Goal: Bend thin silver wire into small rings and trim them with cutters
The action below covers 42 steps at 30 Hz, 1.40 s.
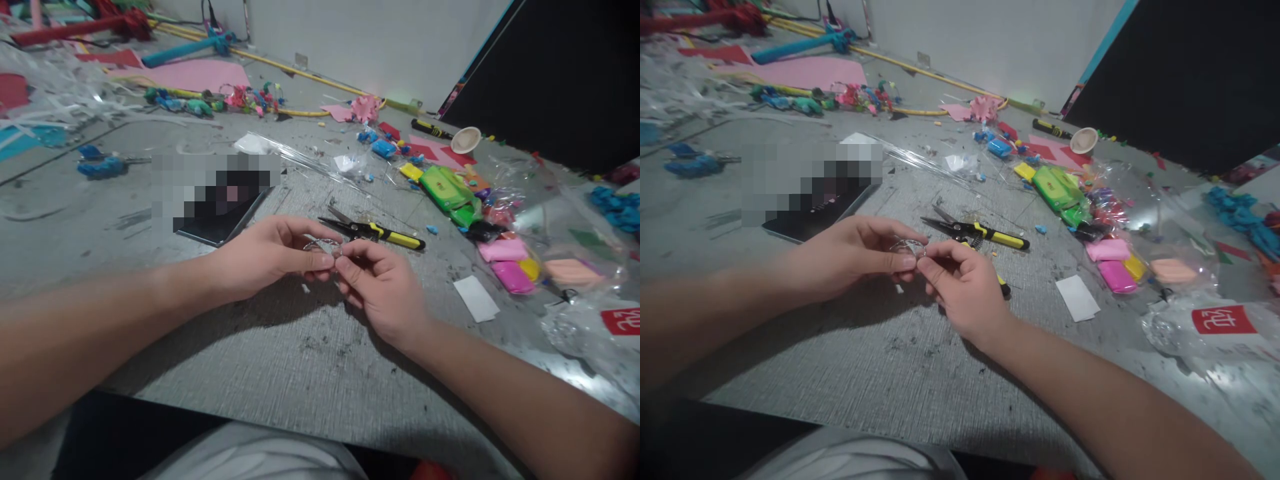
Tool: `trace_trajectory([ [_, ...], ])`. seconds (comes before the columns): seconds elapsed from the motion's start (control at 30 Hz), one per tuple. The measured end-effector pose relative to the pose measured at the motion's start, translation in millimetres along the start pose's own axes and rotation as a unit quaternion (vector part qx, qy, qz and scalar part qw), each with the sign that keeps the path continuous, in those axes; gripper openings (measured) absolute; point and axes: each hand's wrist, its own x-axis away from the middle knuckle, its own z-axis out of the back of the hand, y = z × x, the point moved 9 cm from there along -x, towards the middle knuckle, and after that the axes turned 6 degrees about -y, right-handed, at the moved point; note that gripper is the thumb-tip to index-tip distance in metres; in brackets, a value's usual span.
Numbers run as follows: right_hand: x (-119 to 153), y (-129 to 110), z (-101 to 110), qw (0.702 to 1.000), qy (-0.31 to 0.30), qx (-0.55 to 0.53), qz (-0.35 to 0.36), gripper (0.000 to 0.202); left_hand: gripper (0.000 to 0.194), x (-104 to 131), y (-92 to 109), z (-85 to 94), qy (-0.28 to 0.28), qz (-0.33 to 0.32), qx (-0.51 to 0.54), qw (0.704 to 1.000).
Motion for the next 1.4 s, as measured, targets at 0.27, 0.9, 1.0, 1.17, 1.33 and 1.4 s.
trace_trajectory([
  [0.27,-5.8,7.5,0.1,0.997,-0.009,-0.075,-0.014,0.035,0.029,-2.4,-2.8,-1.1,0.001,0.015,0.024,1.000],
  [0.9,-7.2,20.1,-11.5,0.979,-0.040,-0.191,-0.063,0.031,0.023,-4.4,-13.7,-8.6,-0.019,0.008,0.085,0.996],
  [1.0,-6.9,18.0,-13.1,0.979,-0.051,-0.187,-0.062,0.032,0.023,-6.5,-14.7,-12.2,-0.028,0.004,0.114,0.993],
  [1.17,-10.0,10.4,-15.6,0.979,-0.089,-0.180,-0.036,0.031,0.026,-5.0,-10.2,-10.9,-0.023,-0.011,0.085,0.996],
  [1.33,-11.7,3.4,3.9,0.997,-0.049,-0.058,0.006,0.024,0.030,1.8,7.6,4.0,0.066,-0.046,-0.055,0.995],
  [1.4,-8.7,-3.1,12.4,1.000,-0.009,0.005,0.026,0.028,0.018,5.9,18.6,7.6,0.109,-0.069,-0.141,0.981],
])
